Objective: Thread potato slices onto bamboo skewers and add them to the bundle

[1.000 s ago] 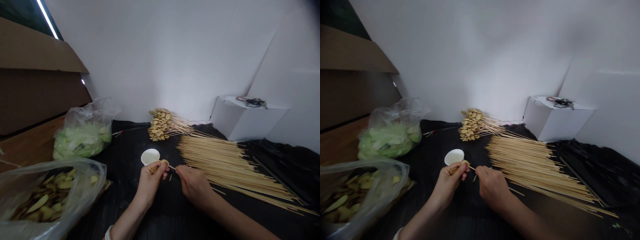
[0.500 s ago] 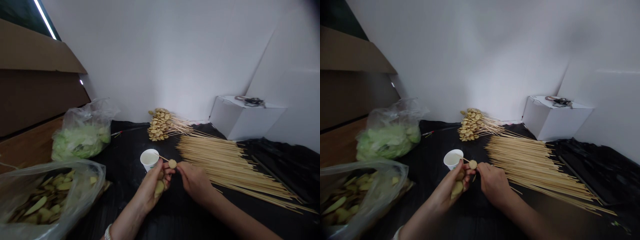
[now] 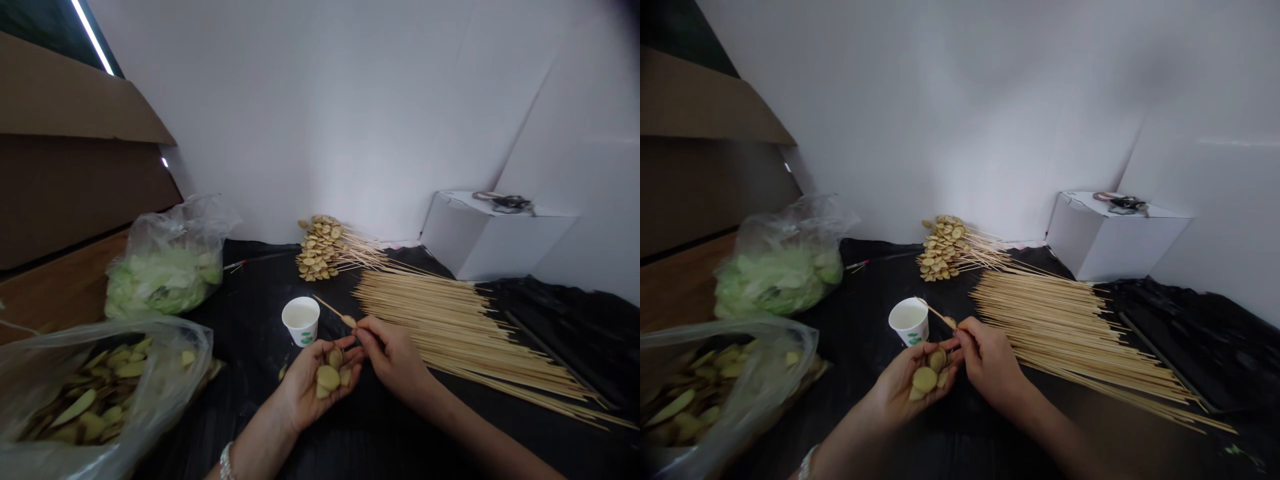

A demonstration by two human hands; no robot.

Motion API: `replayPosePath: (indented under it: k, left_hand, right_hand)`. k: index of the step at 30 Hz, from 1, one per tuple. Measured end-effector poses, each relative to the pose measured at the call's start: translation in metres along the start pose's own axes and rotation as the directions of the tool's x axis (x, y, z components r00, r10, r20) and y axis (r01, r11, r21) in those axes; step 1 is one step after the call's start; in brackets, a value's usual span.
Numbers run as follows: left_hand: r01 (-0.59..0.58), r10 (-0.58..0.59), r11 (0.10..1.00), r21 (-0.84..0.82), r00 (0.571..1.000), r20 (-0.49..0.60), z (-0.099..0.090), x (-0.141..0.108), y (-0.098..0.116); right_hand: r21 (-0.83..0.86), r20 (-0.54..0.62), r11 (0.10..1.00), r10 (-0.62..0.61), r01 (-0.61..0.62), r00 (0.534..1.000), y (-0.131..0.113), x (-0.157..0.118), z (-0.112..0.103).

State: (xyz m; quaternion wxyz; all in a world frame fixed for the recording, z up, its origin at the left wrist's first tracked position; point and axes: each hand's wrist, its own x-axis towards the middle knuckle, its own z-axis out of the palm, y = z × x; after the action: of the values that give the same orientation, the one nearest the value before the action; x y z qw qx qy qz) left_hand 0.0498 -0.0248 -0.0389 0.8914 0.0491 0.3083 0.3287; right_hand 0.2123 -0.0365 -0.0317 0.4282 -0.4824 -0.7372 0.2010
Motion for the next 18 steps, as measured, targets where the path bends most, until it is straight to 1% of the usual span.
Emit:
replayPosePath:
  k: [2,5,8,11,13,16,18]
  left_hand:
    - [0.039,-0.039,0.999,0.017,0.999,0.009,0.000,0.000,0.001]
    - [0.070,-0.075,0.994,0.081,0.995,0.059,0.000,0.000,0.000]
    - [0.066,-0.083,0.978,0.200,0.994,0.076,-0.002,0.001,-0.003]
    - [0.046,-0.077,0.958,0.283,0.992,0.097,-0.004,0.003,-0.006]
    - [0.029,-0.064,0.947,0.319,0.993,0.100,-0.006,0.005,-0.008]
    - [0.021,-0.044,0.929,0.370,0.998,0.053,-0.007,0.006,-0.010]
    - [0.024,-0.040,0.917,0.398,0.999,0.032,-0.007,0.006,-0.010]
  right_hand:
    - [0.096,0.053,0.991,0.092,-0.097,0.994,-0.001,0.001,0.000]
    - [0.211,0.135,0.949,0.210,-0.235,0.968,-0.001,0.004,-0.001]
    - [0.280,0.246,0.905,0.254,-0.319,0.936,-0.001,0.004,0.000]
    - [0.350,0.390,0.846,0.258,-0.402,0.884,-0.002,0.003,0.000]
    - [0.334,0.422,0.855,0.241,-0.397,0.874,-0.002,0.001,0.001]
    - [0.286,0.422,0.897,0.198,-0.337,0.885,0.000,-0.002,0.002]
    - [0.283,0.435,0.899,0.189,-0.333,0.880,0.001,-0.002,0.003]
